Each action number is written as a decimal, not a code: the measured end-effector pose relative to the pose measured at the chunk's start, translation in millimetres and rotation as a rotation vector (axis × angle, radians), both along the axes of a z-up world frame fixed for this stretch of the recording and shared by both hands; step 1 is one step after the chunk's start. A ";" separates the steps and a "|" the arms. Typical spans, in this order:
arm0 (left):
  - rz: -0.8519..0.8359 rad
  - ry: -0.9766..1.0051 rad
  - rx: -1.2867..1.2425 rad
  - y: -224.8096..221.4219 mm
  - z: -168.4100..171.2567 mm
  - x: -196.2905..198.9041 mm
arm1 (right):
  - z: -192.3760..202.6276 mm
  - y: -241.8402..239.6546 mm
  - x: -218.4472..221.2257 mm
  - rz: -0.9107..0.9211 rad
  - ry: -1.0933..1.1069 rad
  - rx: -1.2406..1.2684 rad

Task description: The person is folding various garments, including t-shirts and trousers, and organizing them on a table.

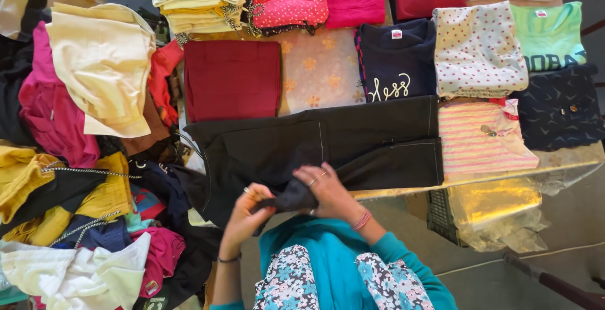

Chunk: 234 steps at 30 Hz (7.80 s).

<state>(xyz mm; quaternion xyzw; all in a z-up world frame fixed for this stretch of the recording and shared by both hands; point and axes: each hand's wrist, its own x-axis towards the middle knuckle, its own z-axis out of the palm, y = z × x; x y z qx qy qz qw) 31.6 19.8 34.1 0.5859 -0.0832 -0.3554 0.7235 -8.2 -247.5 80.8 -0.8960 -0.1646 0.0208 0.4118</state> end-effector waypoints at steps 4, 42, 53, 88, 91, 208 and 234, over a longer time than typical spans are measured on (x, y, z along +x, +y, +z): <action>0.125 -0.126 -0.023 8.5 6.0 57.5 | -76.6 -52.1 -1.2 -0.183 0.023 -0.261; 0.347 -0.392 1.039 133.2 -133.8 54.3 | -106.4 -27.5 94.1 -0.372 -0.214 0.022; 0.088 -0.272 0.922 149.6 -120.2 66.5 | -173.2 -36.6 159.4 -0.284 0.364 0.587; 0.949 -1.120 1.435 39.3 -128.0 16.6 | -93.1 -51.7 27.6 -0.520 0.656 1.272; 1.056 0.092 0.486 13.9 -178.0 0.7 | -75.4 -35.5 32.8 -0.741 1.021 1.658; 0.317 -0.978 1.244 -53.9 -110.9 43.5 | -95.6 -321.6 -71.6 -0.972 0.388 0.709; 0.204 0.328 0.009 -162.5 -196.7 41.8 | -113.6 -45.9 -8.4 -0.301 0.195 -0.026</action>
